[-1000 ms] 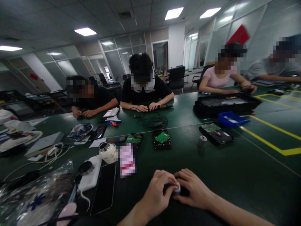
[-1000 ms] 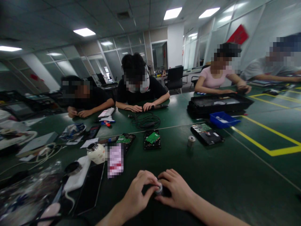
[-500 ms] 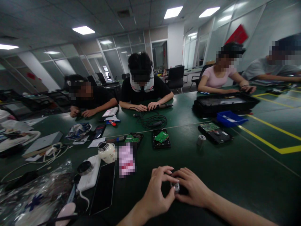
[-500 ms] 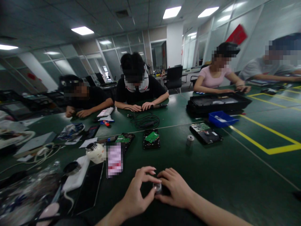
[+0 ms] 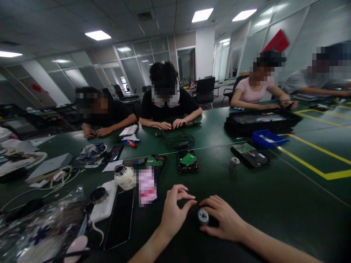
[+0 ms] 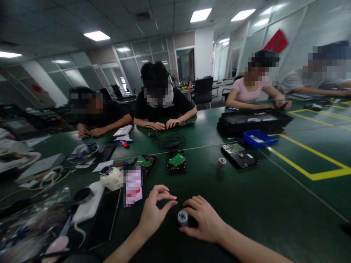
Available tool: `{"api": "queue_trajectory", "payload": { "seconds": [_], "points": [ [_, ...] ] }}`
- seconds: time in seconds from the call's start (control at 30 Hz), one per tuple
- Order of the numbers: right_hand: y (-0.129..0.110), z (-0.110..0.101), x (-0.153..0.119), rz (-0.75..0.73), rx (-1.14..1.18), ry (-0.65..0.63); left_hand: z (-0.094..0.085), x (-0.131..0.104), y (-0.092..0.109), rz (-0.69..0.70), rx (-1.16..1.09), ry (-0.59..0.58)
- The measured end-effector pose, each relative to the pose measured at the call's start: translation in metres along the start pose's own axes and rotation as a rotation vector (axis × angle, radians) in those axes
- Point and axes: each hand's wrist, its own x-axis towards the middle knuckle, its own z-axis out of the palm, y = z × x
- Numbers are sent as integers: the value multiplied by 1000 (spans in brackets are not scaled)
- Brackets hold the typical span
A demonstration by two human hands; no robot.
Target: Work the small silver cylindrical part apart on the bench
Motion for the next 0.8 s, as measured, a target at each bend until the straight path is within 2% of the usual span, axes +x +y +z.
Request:
{"api": "queue_trajectory", "payload": {
  "seconds": [0.13, 0.23, 0.5, 0.6, 0.7, 0.8],
  "points": [
    [-1, -1, 0, 6, 3, 1, 3, 6, -18, -38, 107, -92],
    [-2, -1, 0, 11, 7, 1, 5, 4, -23, -34, 126, -145],
    [-4, 2, 0, 15, -3, 20, 9, -2, -21, -39, 135, -85],
    [-7, 2, 0, 9, -26, 47, 10, -2, -16, -28, 7, -24],
    [-9, 3, -1, -3, -50, 77, 10, -6, -3, 11, -181, 42],
    [-11, 4, -2, -6, -62, 105, 11, -14, 14, 29, -294, 3]
  ]
}}
